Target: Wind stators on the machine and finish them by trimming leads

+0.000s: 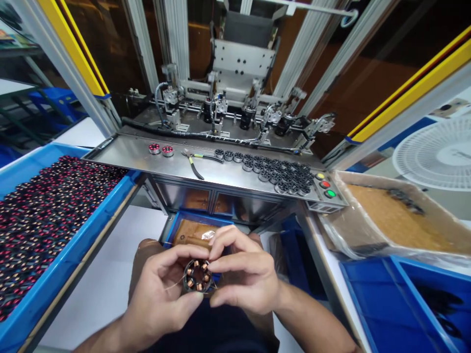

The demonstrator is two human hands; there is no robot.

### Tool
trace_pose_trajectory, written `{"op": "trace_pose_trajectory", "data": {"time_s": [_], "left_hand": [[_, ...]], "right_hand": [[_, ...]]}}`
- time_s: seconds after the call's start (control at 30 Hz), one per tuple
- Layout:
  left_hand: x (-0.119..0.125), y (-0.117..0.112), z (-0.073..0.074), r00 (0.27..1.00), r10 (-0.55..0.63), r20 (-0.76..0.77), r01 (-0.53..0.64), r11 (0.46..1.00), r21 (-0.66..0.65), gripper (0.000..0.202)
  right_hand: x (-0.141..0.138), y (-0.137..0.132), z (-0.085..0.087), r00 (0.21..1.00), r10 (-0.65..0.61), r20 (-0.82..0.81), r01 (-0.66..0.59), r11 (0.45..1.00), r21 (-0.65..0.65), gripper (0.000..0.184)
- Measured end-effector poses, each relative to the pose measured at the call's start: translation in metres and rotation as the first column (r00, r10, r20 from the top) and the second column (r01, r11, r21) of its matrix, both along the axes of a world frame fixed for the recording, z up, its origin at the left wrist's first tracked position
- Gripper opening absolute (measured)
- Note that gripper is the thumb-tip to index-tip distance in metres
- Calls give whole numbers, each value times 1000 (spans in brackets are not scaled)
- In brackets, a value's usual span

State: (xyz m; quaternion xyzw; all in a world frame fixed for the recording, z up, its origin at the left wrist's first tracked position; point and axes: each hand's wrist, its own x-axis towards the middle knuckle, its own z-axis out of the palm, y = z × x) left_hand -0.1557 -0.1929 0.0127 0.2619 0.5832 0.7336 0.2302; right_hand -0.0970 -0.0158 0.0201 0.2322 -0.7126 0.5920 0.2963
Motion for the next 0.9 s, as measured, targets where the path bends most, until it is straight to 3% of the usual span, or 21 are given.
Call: {"op": "trace_pose_trajectory", "data": {"time_s": [0.13,0.23,0.37,0.47,0.57,0.63,0.77,0.9], "left_hand": [[-2,1,1,984,-128,124,129,992,2,33],[-2,2,-3,963,-191,188,185,982,48,33],[-2,3,-10,936,-236,262,219,971,92,36],[0,5,-11,967,-153,205,140,987,78,37],[4,9,-9,999,36,-15,-34,994,103,42],[7,12,-9,975,147,-164,-122,980,156,49],[11,15,-14,922,261,-287,-194,951,241,54],[16,16,-18,916,303,-265,-230,934,273,50]], "right_hand": [[-11,5,8,997,65,-44,-60,992,110,17],[-13,5,9,991,83,-104,-64,982,178,18],[-3,0,2,971,-88,-221,132,972,192,9],[9,-6,-7,915,-279,-292,335,928,164,11],[18,-12,-11,858,-394,-328,466,868,175,18],[20,-16,-10,830,-442,-340,518,837,178,21],[17,-29,-7,809,-504,-303,543,838,56,17],[14,-42,-8,869,-491,-63,485,870,-88,10]]}}
